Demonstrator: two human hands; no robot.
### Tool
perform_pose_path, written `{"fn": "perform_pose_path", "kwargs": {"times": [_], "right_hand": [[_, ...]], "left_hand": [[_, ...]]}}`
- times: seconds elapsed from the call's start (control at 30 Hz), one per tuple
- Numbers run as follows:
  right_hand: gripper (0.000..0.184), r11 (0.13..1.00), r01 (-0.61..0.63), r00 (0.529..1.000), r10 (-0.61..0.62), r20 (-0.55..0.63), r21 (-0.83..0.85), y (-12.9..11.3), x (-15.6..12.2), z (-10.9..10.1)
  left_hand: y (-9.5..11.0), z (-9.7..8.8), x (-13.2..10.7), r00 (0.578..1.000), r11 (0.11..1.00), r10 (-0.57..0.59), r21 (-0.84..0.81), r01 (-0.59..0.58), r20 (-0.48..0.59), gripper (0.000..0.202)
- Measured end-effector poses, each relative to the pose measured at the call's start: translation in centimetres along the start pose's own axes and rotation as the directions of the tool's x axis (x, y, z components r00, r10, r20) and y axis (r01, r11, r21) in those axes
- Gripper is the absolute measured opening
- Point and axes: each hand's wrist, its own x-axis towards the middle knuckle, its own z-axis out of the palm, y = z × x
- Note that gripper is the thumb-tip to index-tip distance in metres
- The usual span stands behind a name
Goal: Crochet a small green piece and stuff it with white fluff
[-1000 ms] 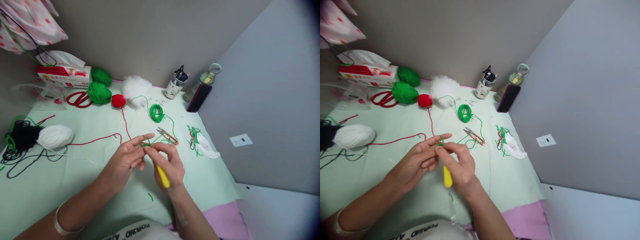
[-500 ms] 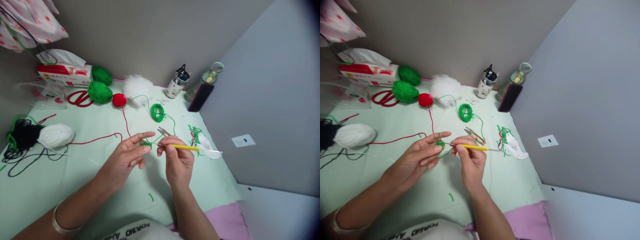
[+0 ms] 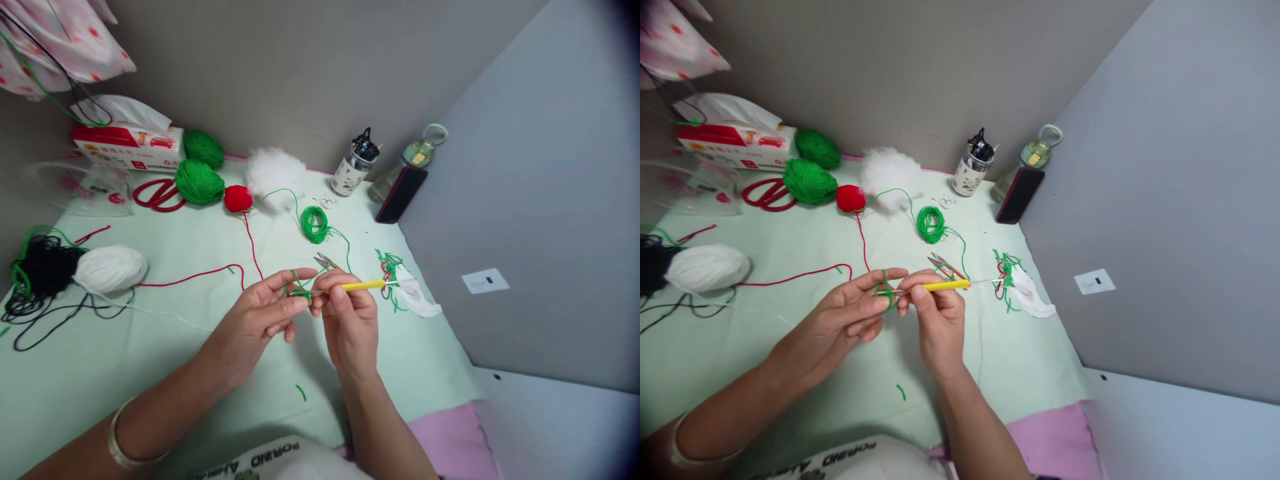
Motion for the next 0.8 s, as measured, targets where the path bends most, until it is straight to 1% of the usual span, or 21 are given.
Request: {"fn": "perform_pose_path", "kwargs": {"times": [0.13,0.27,0.33,0.4,0.53,0.6,0.67,0.8], "right_hand": [[0.019,0.996,-0.047,0.998,0.050,-0.038,0.077,0.0,0.1,-0.5],[0.021,0.993,-0.086,0.994,0.091,-0.060,0.083,-0.1,0.6,-1.1],[0.021,0.990,-0.103,0.993,0.107,-0.042,0.093,-0.1,0.7,-1.2],[0.020,0.989,-0.105,0.994,0.106,-0.002,0.106,-0.2,0.6,-1.1],[0.016,0.998,-0.009,0.999,0.006,0.039,0.058,-0.1,0.2,-0.7],[0.014,0.999,0.036,0.998,-0.037,0.047,0.015,0.0,0.0,-0.6],[0.014,0.999,0.050,0.997,-0.050,0.052,-0.007,0.1,-0.2,-0.7],[0.015,0.999,0.044,0.998,-0.043,0.052,-0.012,0.2,-0.2,-0.9]], "left_hand": [[0.4,-0.4,-0.2,0.995,0.992,-0.096,-0.082,0.098,0.027,0.036],[0.9,-0.5,-0.3,0.992,0.988,-0.118,-0.096,0.122,0.046,0.036],[0.9,-0.5,-0.3,0.994,0.992,-0.099,-0.068,0.102,0.038,0.035],[0.6,-0.4,-0.2,0.998,0.998,-0.056,-0.015,0.056,0.025,0.035],[-0.2,-0.4,-0.1,0.997,0.987,0.068,0.148,-0.064,-0.022,0.034],[-0.4,-0.4,0.0,0.994,0.974,0.101,0.207,-0.091,-0.040,0.034],[-0.2,-0.4,0.0,0.992,0.969,0.111,0.227,-0.095,-0.057,0.030],[0.2,-0.3,0.0,0.989,0.971,0.131,0.209,-0.115,-0.063,0.022]]}}
